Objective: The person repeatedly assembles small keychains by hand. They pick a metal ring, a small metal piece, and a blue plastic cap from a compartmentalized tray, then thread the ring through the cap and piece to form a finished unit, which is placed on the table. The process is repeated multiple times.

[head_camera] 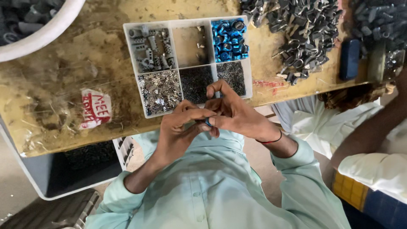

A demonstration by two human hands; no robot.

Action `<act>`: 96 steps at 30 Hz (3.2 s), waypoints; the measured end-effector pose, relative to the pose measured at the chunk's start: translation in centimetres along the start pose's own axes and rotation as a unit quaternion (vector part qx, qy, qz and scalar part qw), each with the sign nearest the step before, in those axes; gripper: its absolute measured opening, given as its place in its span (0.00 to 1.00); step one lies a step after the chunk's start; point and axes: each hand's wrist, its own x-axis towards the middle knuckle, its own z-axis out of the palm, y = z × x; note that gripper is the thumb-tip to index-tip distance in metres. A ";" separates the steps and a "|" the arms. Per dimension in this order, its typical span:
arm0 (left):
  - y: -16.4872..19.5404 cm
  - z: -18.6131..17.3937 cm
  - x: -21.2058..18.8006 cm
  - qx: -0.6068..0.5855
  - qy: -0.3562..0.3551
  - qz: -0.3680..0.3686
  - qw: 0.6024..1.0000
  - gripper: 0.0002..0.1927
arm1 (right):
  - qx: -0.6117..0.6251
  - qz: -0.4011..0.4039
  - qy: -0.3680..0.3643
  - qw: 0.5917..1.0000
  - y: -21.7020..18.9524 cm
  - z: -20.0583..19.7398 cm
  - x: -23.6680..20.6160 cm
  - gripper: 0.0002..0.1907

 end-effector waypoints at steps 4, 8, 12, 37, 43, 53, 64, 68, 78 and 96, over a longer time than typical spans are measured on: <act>-0.1 -0.5 0.3 0.197 0.036 0.116 0.973 0.22 | -0.516 -0.230 -0.002 0.826 -1.4 -4.9 -2.5 0.15; -0.1 -0.8 1.5 0.175 0.023 0.129 0.976 0.21 | -0.796 -0.126 0.371 0.463 -1.3 -11.8 -4.5 0.06; -0.1 -0.7 2.3 0.121 -0.029 0.139 0.982 0.19 | -0.743 -0.194 0.348 0.538 0.8 -17.4 -4.4 0.03; 0.4 -0.8 1.6 0.251 -0.066 0.148 0.954 0.19 | -0.739 -0.235 0.095 0.624 -0.4 1.1 -3.2 0.24; -0.2 0.7 2.1 0.102 -0.048 0.042 0.993 0.27 | -0.657 -0.238 0.159 0.698 -0.4 -0.6 -3.5 0.26; 1.3 -3.3 1.6 0.204 0.095 0.019 0.974 0.19 | -0.619 -0.271 0.431 0.598 -2.7 -7.1 -5.3 0.19; 3.8 -4.1 0.9 0.628 0.076 -0.042 0.773 0.04 | -0.719 -0.262 0.103 0.635 -1.4 -0.9 3.0 0.18; 3.9 -4.4 1.2 0.650 0.049 -0.061 0.756 0.04 | -0.721 -0.143 0.094 0.672 0.0 -1.5 3.9 0.11; 4.2 -4.5 1.3 0.634 0.030 -0.065 0.770 0.06 | -0.619 -0.184 0.175 0.743 -0.3 0.0 3.3 0.05; 2.6 -4.8 -0.8 0.410 0.171 0.064 0.894 0.08 | -0.401 -0.190 0.201 0.873 1.7 -1.9 3.3 0.03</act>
